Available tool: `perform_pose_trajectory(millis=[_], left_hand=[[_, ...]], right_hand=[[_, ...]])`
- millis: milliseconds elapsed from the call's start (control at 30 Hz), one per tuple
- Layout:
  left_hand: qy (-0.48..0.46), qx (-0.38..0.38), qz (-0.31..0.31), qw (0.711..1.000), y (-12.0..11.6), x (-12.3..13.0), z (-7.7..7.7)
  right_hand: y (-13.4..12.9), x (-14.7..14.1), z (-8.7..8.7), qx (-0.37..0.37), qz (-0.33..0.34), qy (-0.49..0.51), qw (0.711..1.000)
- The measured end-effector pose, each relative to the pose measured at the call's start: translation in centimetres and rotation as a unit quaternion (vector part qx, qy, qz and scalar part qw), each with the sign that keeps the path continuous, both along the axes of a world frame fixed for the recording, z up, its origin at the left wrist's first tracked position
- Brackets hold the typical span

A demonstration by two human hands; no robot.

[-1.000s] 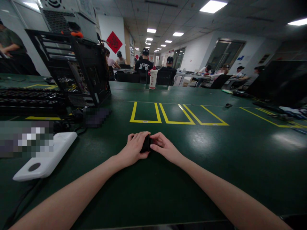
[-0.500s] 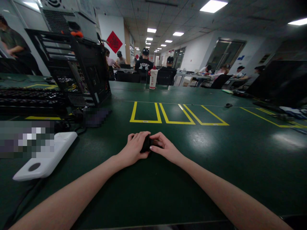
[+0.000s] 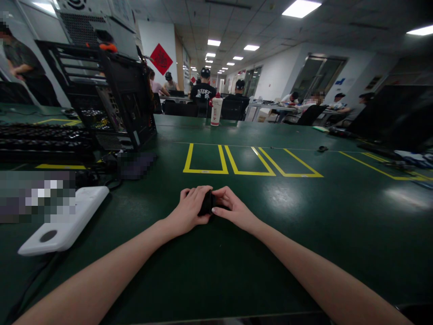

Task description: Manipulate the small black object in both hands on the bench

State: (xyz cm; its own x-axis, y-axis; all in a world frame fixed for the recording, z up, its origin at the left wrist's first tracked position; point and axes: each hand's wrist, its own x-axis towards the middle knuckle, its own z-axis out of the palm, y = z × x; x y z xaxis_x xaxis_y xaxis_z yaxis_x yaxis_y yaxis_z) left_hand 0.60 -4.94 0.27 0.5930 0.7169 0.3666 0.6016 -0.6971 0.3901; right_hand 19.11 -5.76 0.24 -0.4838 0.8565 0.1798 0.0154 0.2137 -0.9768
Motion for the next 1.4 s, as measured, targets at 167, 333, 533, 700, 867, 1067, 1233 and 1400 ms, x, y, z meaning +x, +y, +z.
perform_pose_trajectory(millis=[167, 333, 533, 700, 867, 1067, 1233, 1400], left_hand=[[-0.006, 0.011, 0.004, 1.000, 0.14, 0.07, -0.26], [-0.003, 0.006, -0.001, 1.000, 0.06, 0.01, -0.11], [0.002, 0.008, 0.007, 1.000, 0.12, 0.14, -0.16], [0.001, 0.011, 0.005, 1.000, 0.20, 0.13, -0.28], [-0.002, 0.008, 0.001, 1.000, 0.20, 0.06, -0.25], [-0.003, 0.003, 0.000, 1.000, 0.15, 0.01, -0.11], [-0.002, 0.000, -0.001, 1.000, 0.11, 0.02, -0.11], [-0.002, 0.008, 0.002, 1.000, 0.10, 0.01, -0.17]], right_hand=[[0.12, -0.20, -0.26, 0.000, -0.013, 0.017, 1.000], [0.20, -0.16, -0.39, 0.003, -0.027, -0.017, 0.999], [0.09, 0.04, -0.24, 0.016, 0.005, 0.000, 1.000], [0.20, -0.09, -0.36, 0.007, -0.006, 0.017, 1.000], [0.24, -0.14, -0.26, -0.002, -0.024, -0.006, 1.000], [-0.08, 0.04, 0.14, 0.016, -0.003, -0.013, 1.000], [-0.04, -0.05, -0.05, 0.000, -0.005, 0.006, 1.000], [0.25, -0.28, -0.35, 0.006, -0.024, 0.005, 1.000]])
